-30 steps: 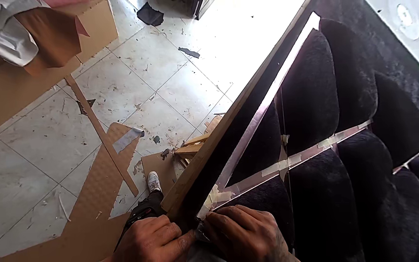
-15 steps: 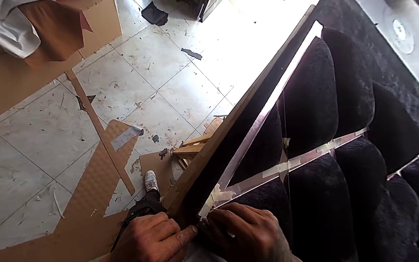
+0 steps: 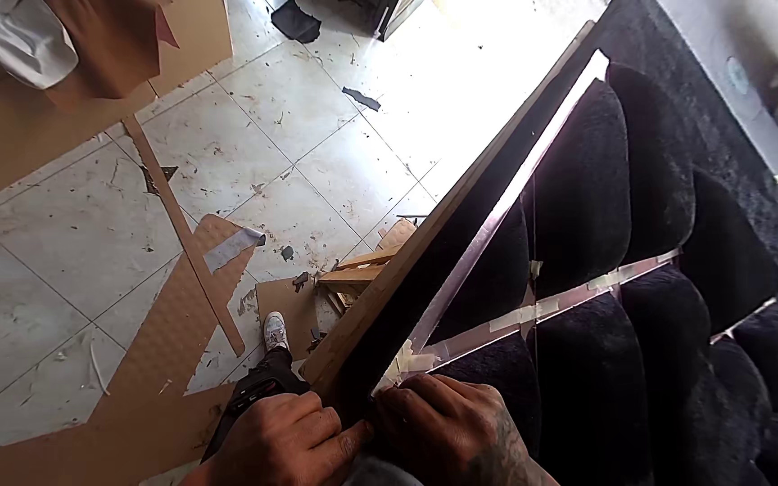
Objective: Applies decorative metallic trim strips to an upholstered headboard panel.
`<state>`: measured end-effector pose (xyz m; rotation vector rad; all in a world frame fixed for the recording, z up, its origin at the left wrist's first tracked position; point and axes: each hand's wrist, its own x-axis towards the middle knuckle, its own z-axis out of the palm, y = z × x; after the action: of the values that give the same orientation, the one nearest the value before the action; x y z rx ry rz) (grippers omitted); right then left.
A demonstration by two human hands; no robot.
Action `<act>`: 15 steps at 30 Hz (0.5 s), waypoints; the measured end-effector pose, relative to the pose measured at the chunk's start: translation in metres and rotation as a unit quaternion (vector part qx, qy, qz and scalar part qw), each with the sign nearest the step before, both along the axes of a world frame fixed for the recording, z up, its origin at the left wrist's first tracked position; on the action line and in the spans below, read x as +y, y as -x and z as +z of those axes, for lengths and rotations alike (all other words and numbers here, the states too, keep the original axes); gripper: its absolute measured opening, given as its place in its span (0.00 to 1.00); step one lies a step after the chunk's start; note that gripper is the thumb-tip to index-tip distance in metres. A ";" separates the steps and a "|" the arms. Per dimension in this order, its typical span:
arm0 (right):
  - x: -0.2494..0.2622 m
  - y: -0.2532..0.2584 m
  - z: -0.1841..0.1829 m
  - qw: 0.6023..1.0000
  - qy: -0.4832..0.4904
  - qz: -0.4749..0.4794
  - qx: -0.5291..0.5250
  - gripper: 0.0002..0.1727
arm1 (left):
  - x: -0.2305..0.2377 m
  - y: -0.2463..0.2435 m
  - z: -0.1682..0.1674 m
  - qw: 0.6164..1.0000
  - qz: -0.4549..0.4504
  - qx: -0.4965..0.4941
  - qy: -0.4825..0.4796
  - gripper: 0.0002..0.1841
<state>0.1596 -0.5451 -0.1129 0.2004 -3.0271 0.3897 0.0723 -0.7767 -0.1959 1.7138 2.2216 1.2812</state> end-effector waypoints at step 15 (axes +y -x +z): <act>0.001 0.000 0.013 0.998 -0.002 0.005 -0.067 0.08 | -0.006 -0.002 -0.001 1.000 0.008 -0.030 -0.002 0.14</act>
<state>0.1593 -0.5445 -0.1001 0.1963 -3.1603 0.4140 0.0739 -0.7826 -0.1970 1.6411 2.2046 1.3237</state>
